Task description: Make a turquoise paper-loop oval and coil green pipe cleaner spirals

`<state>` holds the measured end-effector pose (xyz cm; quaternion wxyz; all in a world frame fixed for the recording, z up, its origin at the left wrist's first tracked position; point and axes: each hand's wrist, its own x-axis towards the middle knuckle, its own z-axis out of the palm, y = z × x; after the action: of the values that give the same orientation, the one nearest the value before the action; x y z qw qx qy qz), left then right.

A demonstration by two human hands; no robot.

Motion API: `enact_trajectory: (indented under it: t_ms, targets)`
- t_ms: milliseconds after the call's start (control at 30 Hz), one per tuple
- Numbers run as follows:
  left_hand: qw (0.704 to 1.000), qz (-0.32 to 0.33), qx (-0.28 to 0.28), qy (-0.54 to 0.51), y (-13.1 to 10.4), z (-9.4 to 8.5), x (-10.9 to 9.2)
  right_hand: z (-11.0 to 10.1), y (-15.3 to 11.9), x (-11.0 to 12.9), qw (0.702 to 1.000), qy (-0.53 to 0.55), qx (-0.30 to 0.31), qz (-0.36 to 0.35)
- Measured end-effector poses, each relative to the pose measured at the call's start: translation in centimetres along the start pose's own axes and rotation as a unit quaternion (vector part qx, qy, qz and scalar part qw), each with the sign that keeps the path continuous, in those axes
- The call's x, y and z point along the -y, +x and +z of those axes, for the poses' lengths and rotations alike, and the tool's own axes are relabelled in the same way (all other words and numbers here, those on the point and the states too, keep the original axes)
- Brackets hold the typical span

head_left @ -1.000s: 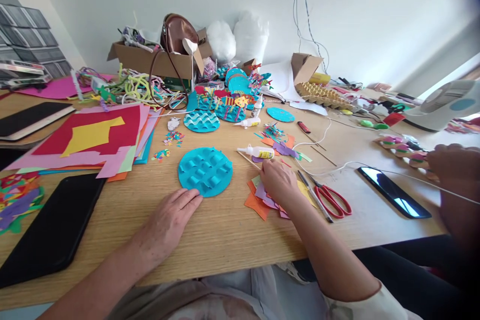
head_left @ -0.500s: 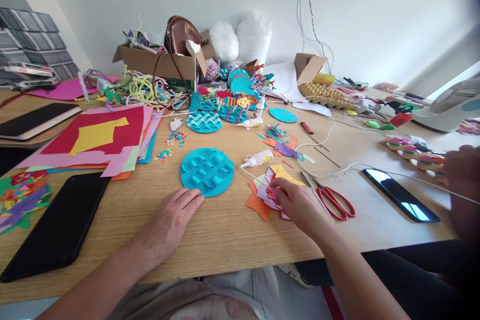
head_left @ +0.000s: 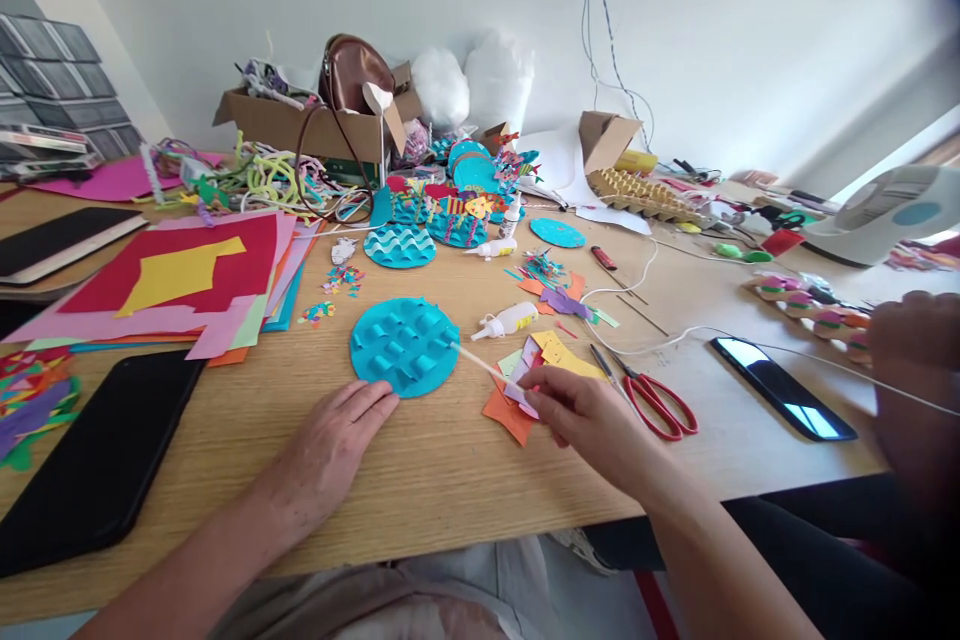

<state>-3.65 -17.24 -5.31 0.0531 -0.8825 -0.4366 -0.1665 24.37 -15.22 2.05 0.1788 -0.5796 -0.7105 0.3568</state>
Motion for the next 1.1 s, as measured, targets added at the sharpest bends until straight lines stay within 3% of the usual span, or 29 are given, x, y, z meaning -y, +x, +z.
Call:
enact_trajectory:
  t_ms: [133,300,867,1100]
  targets:
    - [1.000,-0.007,0.003,-0.010,0.1,-0.1,-0.1,2.0,-1.2,1.2,0.993,-0.113,-0.009,-0.040]
    - [1.000,0.002,0.005,0.002,0.2,-0.2,-0.3,3.9,-0.7,1.3,0.987,-0.152,-0.026,-0.054]
    - [0.999,-0.016,0.009,-0.026,0.3,-0.3,-0.3,5.4,0.2,2.4,0.980,-0.199,0.020,-0.019]
    - [1.000,-0.011,0.010,-0.022,0.3,-0.2,-0.3,5.9,0.3,2.2,0.979,-0.196,0.014,-0.048]
